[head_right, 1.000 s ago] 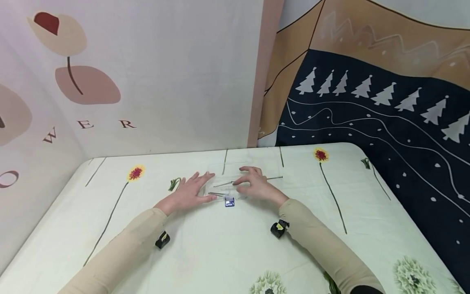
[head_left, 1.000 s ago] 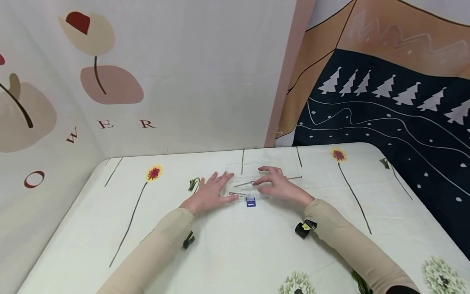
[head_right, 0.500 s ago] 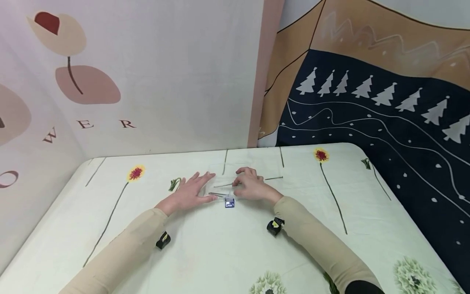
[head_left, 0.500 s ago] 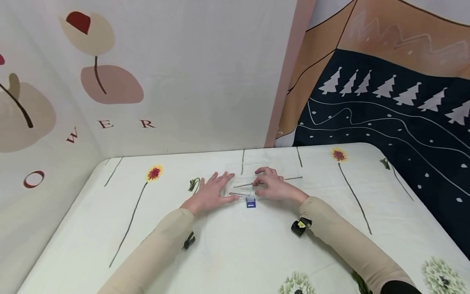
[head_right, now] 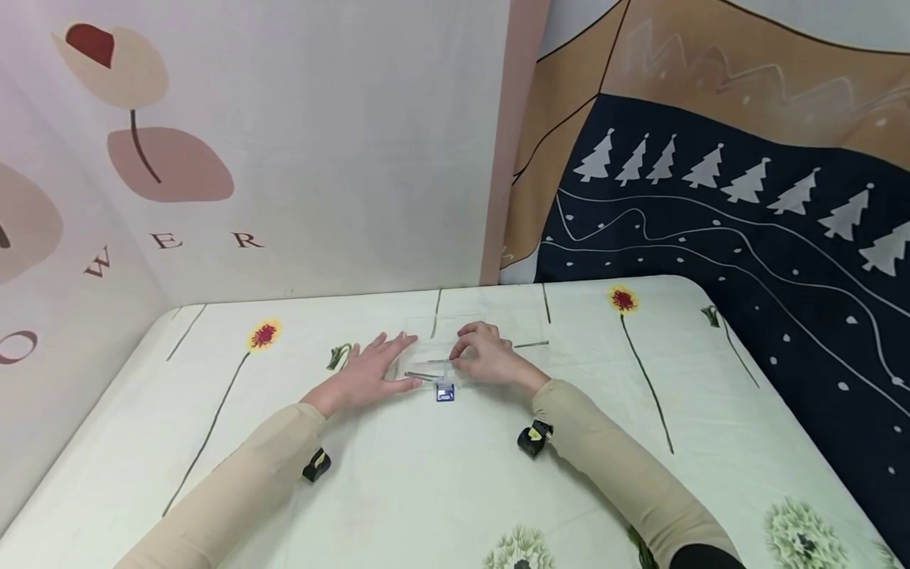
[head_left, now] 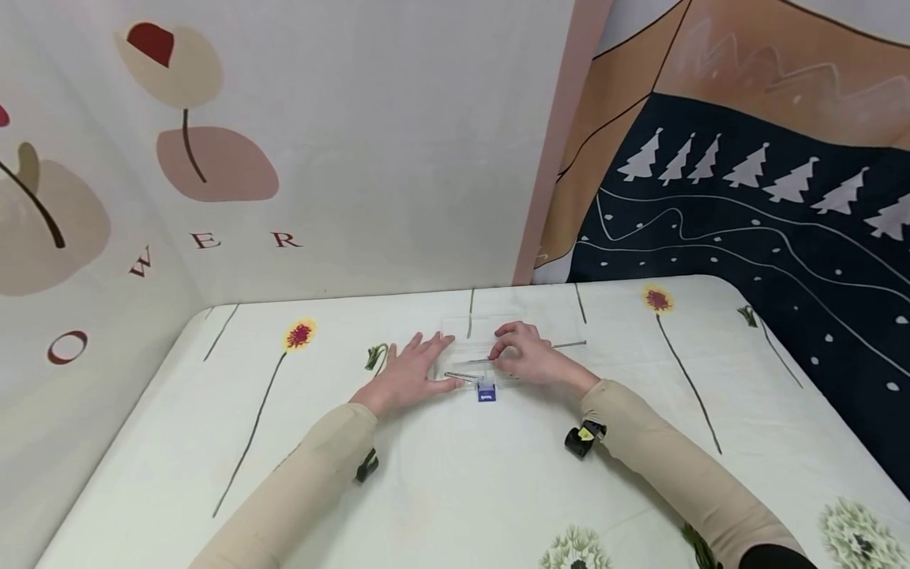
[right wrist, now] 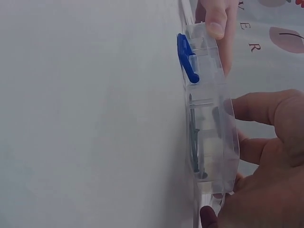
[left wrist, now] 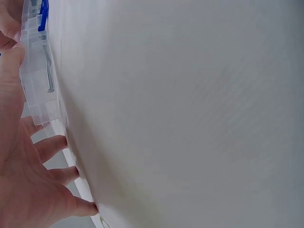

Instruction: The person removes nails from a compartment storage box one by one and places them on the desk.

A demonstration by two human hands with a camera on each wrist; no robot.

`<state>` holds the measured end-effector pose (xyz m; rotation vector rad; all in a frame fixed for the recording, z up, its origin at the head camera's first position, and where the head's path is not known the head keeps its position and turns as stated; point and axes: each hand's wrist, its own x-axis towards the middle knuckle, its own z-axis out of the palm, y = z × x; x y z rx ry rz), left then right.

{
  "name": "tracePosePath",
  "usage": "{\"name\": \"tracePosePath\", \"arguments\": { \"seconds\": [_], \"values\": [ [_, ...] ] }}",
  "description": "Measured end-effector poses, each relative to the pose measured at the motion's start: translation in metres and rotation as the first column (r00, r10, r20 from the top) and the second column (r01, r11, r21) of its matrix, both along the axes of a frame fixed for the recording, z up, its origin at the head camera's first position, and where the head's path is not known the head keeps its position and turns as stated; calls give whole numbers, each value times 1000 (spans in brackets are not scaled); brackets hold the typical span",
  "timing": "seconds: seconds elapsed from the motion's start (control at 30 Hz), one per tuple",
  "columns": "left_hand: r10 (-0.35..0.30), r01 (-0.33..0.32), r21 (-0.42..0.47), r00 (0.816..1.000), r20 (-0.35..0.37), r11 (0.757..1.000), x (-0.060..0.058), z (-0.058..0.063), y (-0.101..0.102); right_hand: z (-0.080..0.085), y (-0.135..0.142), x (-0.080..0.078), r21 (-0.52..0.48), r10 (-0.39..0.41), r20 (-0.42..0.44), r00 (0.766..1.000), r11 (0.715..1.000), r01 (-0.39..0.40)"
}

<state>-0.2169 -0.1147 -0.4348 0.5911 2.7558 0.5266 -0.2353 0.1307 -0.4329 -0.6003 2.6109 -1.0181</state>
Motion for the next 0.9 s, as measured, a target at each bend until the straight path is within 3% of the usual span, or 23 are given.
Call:
{"name": "tracePosePath", "arguments": {
  "seconds": [0.4,0.9],
  "values": [
    [-1,1,3,1000,-13,1000,-1,-1,0,-1,0,0,-91,-58,-34,998,994,55],
    [0,0,-4,1000,-19,1000,-1,-3,0,7,14,3,-189,-53,-82,995,981,37]
  ]
}}
